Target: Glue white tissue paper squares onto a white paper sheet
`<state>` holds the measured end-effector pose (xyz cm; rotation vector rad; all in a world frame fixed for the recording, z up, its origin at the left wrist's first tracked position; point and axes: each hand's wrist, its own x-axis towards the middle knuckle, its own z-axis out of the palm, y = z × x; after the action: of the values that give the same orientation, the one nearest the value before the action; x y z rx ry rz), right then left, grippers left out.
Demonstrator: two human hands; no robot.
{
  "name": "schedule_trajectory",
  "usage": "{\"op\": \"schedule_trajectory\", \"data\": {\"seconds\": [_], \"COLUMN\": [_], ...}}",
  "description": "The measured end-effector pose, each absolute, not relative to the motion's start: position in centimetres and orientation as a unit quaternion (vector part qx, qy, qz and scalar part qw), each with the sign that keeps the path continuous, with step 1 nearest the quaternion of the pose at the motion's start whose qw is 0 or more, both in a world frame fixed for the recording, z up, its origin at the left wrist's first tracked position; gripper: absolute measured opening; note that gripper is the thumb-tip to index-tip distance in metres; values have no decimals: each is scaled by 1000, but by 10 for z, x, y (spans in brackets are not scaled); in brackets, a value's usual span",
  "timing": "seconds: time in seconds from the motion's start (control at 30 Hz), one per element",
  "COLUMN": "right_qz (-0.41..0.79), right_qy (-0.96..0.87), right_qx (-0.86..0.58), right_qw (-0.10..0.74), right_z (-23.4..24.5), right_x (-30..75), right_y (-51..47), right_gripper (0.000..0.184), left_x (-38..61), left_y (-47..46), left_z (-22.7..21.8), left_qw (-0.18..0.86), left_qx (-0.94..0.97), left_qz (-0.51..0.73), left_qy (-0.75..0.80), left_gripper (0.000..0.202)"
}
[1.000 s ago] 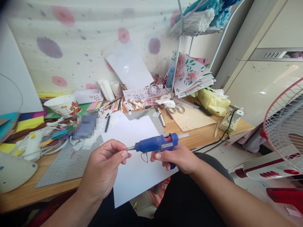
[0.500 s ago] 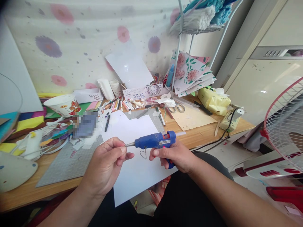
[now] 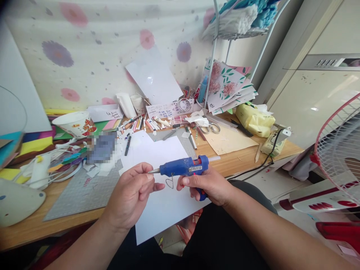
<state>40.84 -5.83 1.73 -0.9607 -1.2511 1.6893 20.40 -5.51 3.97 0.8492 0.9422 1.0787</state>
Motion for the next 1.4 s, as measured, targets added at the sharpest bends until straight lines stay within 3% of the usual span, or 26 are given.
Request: {"op": "schedule_trajectory", "data": {"seconds": [0.37, 0.63, 0.8, 1.0, 1.13, 1.3, 1.4], "right_qz": [706, 706, 713, 705, 593, 322, 231], "right_qy": [-455, -458, -441, -454, -498, -457, -419], "right_qx": [-364, -362, -381, -390, -477, -706, -764], "right_qw": [402, 400, 390, 381, 415, 435, 433], "right_z": [16, 17, 15, 18, 25, 25, 15], "right_x": [412, 410, 409, 406, 433, 515, 557], "right_y": [-59, -60, -60, -62, -51, -8, 17], "right_gripper": [19, 17, 16, 15, 18, 27, 24], "left_x": [190, 194, 194, 189, 177, 153, 145], "left_y": [-50, -47, -45, -40, -34, -27, -25], "left_z": [32, 26, 23, 17, 11, -11, -19], "left_qw": [459, 516, 494, 285, 225, 71, 65], "left_qx": [594, 516, 522, 672, 765, 897, 933], "left_qz": [464, 483, 493, 418, 324, 169, 92], "left_qy": [470, 484, 491, 541, 509, 403, 343], "left_gripper": [11, 11, 17, 16, 17, 24, 56]}}
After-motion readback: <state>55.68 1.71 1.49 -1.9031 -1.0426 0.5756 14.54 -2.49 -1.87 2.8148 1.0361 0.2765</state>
